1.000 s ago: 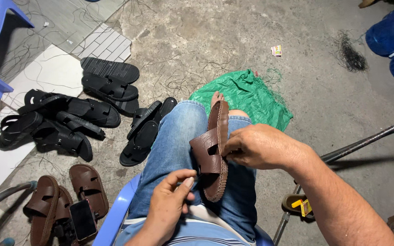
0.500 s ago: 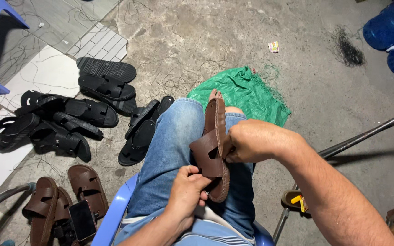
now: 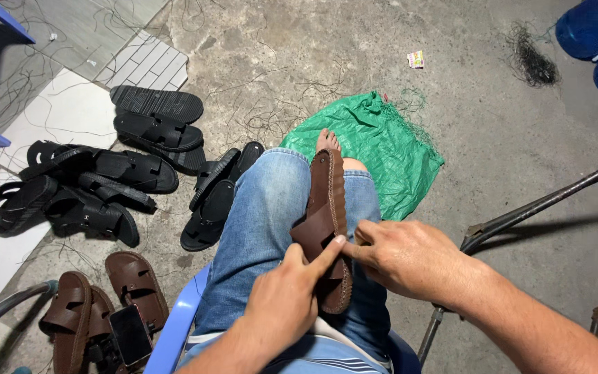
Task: The person sits on a blue plastic chair and sews a brown leather sandal held on their lap. They use a needle and thread to stitch the sole to the upper strap, pulling the thread tight with each pass. Several other sandals are visible on the floor nearby.
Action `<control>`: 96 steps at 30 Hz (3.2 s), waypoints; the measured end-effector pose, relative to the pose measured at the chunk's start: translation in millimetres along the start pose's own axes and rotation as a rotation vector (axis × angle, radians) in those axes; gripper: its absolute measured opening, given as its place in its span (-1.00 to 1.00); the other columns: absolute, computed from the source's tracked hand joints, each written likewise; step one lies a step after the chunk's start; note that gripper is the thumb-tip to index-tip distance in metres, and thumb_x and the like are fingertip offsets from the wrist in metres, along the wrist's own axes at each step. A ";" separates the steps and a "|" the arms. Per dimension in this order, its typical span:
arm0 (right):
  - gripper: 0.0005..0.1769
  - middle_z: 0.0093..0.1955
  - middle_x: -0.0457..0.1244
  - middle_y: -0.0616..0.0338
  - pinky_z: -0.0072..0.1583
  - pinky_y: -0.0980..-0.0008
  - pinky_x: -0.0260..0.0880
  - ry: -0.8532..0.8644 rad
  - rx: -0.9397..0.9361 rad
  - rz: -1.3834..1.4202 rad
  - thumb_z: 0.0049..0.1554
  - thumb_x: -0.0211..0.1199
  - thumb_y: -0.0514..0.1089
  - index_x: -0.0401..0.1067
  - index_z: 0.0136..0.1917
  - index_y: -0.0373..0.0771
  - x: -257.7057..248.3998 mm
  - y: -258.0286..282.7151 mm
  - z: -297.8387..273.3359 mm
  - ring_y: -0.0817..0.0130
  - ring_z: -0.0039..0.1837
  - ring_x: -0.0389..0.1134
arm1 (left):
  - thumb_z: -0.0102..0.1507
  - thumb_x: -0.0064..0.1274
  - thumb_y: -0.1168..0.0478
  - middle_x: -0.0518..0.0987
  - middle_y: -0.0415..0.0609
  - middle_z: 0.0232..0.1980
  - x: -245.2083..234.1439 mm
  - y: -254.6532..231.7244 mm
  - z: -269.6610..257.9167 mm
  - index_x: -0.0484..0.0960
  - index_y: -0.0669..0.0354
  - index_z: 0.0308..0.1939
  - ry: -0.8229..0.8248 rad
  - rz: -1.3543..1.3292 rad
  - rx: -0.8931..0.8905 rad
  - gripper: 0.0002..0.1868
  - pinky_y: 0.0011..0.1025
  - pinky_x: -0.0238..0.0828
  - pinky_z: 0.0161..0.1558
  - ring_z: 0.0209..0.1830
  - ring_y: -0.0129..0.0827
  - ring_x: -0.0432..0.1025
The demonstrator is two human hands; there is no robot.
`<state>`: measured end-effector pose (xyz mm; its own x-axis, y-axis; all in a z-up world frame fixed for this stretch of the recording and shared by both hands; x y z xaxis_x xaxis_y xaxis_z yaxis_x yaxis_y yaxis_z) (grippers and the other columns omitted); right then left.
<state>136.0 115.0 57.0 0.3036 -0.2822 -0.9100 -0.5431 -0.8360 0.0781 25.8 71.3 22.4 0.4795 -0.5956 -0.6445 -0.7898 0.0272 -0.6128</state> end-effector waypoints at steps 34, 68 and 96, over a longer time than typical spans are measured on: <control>-0.71 -0.18 0.24 0.40 -0.21 0.26 0.36 -0.304 0.397 0.539 0.01 0.14 0.15 0.51 -0.06 0.08 47.9 -2.9 -8.3 0.32 -0.22 0.37 | 0.17 -0.09 0.08 0.30 -0.07 0.25 6.2 8.3 -17.9 0.51 -0.04 -0.34 -0.475 -0.222 0.300 -0.87 -0.13 0.38 -0.63 -0.39 -0.10 0.51; -0.85 -0.50 0.14 0.44 -0.32 0.54 0.09 -0.486 0.476 1.003 0.04 0.13 -0.01 0.43 -0.22 -0.07 76.3 -26.0 4.3 0.58 -0.44 0.05 | 0.24 -0.17 0.12 0.34 -0.06 0.18 -27.9 37.1 -46.2 0.58 -0.04 -0.36 0.058 -0.522 0.403 -0.80 -0.25 0.03 0.14 0.20 -0.24 0.21; -0.83 -0.33 0.37 0.43 -0.25 0.63 0.23 -0.571 0.362 0.986 0.02 0.17 -0.04 0.53 -0.21 -0.11 81.7 -23.2 2.9 0.67 -0.34 0.28 | 0.21 -0.14 0.25 0.10 -0.18 -0.80 80.5 85.8 3.6 0.70 0.00 -0.22 0.067 -1.198 -0.566 -0.73 -0.62 -0.18 -0.83 -0.85 -0.57 -0.08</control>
<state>171.1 112.7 -20.3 -0.7102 -0.4009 -0.5787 -0.5633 -0.1695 0.8087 -1.9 28.6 -83.7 0.9801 -0.0552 0.1906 0.0482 -0.8655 -0.4985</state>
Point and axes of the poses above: each hand's wrist, its own z-axis towards the middle knuckle, its own x-axis out of the palm, y = z × x, the point moved 7 cm from there along z, towards the middle knuckle
